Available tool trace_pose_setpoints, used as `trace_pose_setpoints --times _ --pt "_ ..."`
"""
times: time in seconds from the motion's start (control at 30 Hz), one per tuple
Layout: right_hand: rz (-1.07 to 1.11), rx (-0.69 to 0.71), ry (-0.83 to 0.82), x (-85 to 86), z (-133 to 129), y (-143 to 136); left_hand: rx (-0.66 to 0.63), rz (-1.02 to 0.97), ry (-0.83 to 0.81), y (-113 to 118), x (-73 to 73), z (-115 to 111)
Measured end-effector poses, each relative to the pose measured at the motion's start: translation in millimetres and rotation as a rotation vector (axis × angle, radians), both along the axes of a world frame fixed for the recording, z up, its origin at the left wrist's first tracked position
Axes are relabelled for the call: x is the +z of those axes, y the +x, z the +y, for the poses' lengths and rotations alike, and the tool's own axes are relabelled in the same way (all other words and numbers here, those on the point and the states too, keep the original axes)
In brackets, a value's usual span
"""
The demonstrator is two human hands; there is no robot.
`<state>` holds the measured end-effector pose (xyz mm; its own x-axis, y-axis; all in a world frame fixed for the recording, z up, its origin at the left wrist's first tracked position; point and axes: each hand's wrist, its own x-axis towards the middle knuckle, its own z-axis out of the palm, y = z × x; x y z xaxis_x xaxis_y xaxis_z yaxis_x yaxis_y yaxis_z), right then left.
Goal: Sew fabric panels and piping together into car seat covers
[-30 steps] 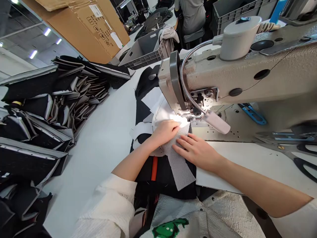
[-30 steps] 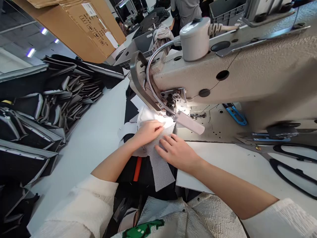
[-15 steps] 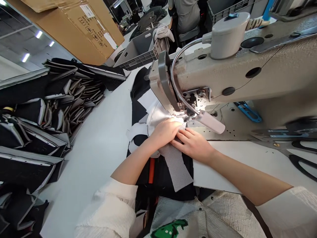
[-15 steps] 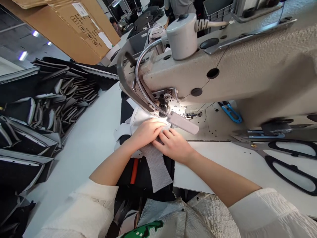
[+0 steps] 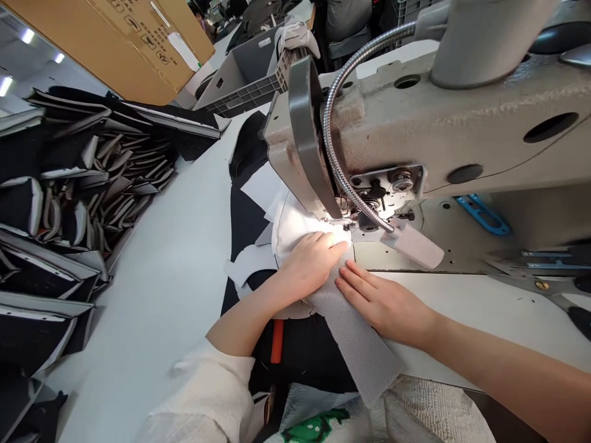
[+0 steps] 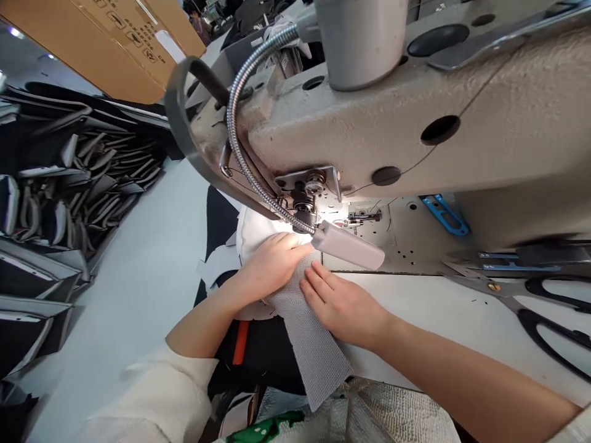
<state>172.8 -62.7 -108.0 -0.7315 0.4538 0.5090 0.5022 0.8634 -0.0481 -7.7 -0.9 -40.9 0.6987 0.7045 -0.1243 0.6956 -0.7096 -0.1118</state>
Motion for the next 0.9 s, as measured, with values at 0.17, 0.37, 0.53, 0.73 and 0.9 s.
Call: trace_pose_setpoints --times 0.17,0.37,0.53,0.73,0.9 --pt "-0.020 -0.019 -0.109 -1.9 3 -6 -0.054 0.027 0.055 -3 -1.3 8" --pt "-0.014 -0.059 -0.204 -5.9 9 -9 -0.058 -0.018 0.049 -3 1.8 21" --pt "0.002 -0.079 -0.116 -1.8 6 -8 -0.060 -0.039 0.078 -4 0.0 19" --pt "-0.027 -0.152 -0.114 6.5 5 -6 -0.125 0.030 0.139 -5 -2.2 27" --pt "0.016 -0.289 -0.152 6.9 12 -9 -0.193 0.026 0.135 -4 -8.7 47"
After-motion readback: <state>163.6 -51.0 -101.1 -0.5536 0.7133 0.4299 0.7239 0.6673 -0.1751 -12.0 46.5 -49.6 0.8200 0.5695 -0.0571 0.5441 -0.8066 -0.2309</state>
